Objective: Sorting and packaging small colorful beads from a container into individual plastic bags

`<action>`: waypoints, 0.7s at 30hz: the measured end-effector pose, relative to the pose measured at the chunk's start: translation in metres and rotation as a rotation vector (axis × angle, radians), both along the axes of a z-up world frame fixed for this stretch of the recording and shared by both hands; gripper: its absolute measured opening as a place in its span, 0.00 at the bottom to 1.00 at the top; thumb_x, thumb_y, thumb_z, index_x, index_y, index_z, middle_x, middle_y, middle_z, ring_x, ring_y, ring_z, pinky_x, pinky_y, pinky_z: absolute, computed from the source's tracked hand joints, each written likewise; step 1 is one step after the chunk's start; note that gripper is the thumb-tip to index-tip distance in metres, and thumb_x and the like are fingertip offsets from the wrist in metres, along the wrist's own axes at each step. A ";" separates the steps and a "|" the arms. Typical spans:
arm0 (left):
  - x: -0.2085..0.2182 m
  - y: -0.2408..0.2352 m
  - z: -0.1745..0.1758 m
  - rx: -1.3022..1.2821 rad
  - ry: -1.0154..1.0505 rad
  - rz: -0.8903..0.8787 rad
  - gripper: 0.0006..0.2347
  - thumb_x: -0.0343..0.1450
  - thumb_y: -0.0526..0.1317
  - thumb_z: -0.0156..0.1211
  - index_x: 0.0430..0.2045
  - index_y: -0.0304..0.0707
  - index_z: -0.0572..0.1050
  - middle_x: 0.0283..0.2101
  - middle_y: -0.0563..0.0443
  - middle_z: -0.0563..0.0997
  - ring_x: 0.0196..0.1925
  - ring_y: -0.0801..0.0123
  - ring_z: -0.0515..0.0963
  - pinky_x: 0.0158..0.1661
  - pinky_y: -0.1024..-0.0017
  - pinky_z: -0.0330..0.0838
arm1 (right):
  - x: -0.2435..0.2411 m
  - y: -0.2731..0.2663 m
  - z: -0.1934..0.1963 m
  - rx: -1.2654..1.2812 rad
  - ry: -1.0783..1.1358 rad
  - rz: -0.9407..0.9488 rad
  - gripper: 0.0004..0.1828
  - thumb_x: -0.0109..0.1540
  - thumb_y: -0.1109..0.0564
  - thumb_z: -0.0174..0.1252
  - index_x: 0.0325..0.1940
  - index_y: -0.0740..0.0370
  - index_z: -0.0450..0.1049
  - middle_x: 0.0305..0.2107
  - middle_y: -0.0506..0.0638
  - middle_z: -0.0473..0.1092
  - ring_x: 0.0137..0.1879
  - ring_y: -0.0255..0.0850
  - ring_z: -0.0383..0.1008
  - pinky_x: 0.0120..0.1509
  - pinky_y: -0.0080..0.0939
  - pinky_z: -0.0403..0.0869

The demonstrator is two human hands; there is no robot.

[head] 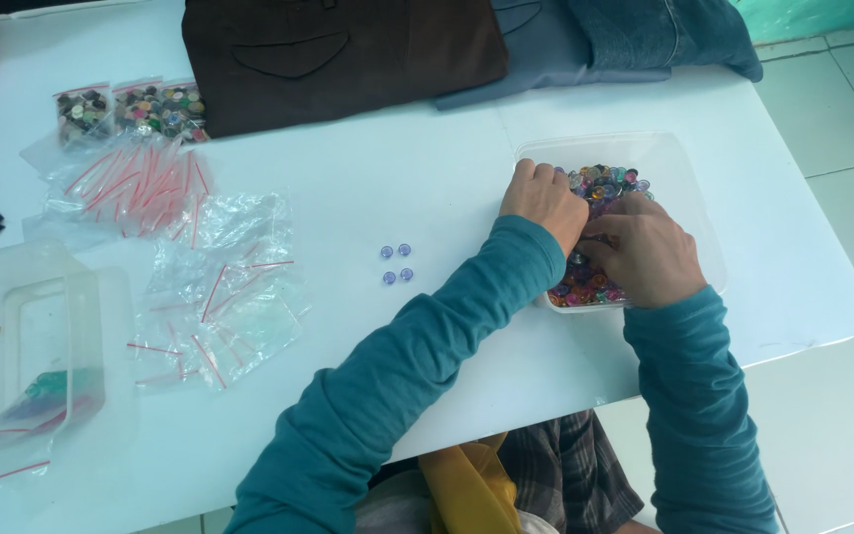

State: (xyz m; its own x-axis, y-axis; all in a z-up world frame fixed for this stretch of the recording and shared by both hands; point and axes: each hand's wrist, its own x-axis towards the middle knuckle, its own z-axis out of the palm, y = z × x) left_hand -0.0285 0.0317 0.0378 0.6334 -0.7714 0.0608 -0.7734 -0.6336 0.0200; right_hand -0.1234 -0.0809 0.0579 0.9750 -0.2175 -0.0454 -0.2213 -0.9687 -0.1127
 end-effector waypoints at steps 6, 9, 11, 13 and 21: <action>-0.003 0.014 -0.009 -0.228 -0.159 -0.104 0.06 0.66 0.34 0.65 0.18 0.43 0.75 0.33 0.47 0.74 0.36 0.61 0.68 0.40 0.59 0.55 | -0.005 -0.019 -0.019 0.100 -0.320 0.035 0.10 0.65 0.54 0.69 0.51 0.49 0.85 0.39 0.51 0.73 0.40 0.45 0.77 0.41 0.47 0.78; -0.010 0.040 0.001 -0.367 -0.200 -0.136 0.08 0.67 0.33 0.66 0.19 0.40 0.71 0.33 0.46 0.72 0.36 0.61 0.66 0.38 0.60 0.53 | -0.007 -0.023 -0.021 0.135 -0.446 0.134 0.10 0.66 0.57 0.71 0.52 0.53 0.85 0.37 0.54 0.75 0.38 0.44 0.77 0.40 0.42 0.78; -0.018 0.066 0.014 -0.399 -0.189 -0.120 0.08 0.66 0.33 0.67 0.22 0.41 0.72 0.34 0.47 0.71 0.37 0.61 0.67 0.37 0.62 0.53 | -0.010 -0.012 -0.014 0.162 -0.499 0.177 0.10 0.65 0.59 0.72 0.52 0.56 0.85 0.37 0.55 0.75 0.38 0.44 0.78 0.41 0.42 0.78; -0.024 0.096 0.026 -0.428 -0.179 -0.100 0.08 0.66 0.33 0.68 0.25 0.42 0.72 0.35 0.49 0.70 0.38 0.60 0.68 0.37 0.63 0.52 | -0.014 0.008 -0.003 0.196 -0.551 0.222 0.11 0.65 0.61 0.73 0.51 0.59 0.85 0.37 0.56 0.75 0.37 0.45 0.78 0.41 0.42 0.78; -0.049 0.231 0.031 -0.396 0.120 0.142 0.06 0.72 0.43 0.62 0.38 0.44 0.77 0.31 0.54 0.75 0.33 0.59 0.80 0.35 0.62 0.68 | -0.036 0.118 0.020 0.494 -0.691 0.423 0.10 0.61 0.65 0.68 0.47 0.67 0.84 0.34 0.62 0.73 0.37 0.51 0.73 0.42 0.50 0.76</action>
